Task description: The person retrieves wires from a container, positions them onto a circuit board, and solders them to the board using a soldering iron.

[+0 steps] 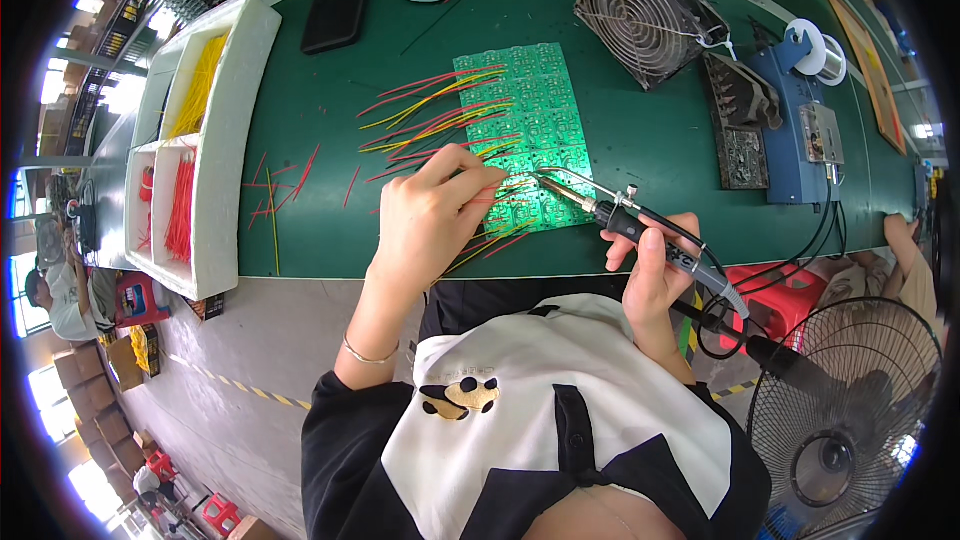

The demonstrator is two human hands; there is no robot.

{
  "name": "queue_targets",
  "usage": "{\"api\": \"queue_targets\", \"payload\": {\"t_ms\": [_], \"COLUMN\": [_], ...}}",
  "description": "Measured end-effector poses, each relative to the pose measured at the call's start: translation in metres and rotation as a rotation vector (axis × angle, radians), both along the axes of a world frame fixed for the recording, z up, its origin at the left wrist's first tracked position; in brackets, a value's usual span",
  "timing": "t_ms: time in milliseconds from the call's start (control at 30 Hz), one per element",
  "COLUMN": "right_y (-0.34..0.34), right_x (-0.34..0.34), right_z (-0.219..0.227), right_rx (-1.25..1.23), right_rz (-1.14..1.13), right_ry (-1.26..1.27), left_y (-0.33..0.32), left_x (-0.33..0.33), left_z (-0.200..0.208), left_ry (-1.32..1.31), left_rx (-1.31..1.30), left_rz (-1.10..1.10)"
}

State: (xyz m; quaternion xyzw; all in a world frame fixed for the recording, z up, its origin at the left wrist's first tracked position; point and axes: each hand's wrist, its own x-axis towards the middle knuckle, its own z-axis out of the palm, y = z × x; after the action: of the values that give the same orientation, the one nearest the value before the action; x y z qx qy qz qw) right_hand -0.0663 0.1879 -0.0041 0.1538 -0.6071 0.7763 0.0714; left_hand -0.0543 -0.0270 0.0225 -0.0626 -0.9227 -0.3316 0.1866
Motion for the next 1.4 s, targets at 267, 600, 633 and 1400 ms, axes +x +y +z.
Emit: {"api": "queue_targets", "payload": {"t_ms": [267, 600, 633, 1400], "right_y": [0.001, 0.000, -0.001, -0.045], "right_x": [-0.001, -0.002, -0.003, 0.012], "right_z": [-0.002, -0.003, -0.003, 0.001], "right_rx": [0.061, 0.068, 0.051, -0.245], "right_rz": [-0.047, -0.032, -0.066, 0.084], "right_ry": [0.060, 0.081, 0.084, -0.033], "left_y": [-0.001, 0.002, 0.001, 0.016], "left_x": [-0.003, -0.002, -0.002, 0.051], "left_z": [0.006, 0.007, 0.008, 0.002], "left_ry": [-0.006, 0.041, 0.044, -0.015], "left_rx": [-0.145, -0.197, -0.199, 0.272], "left_rz": [-0.009, -0.010, -0.004, 0.117]}}
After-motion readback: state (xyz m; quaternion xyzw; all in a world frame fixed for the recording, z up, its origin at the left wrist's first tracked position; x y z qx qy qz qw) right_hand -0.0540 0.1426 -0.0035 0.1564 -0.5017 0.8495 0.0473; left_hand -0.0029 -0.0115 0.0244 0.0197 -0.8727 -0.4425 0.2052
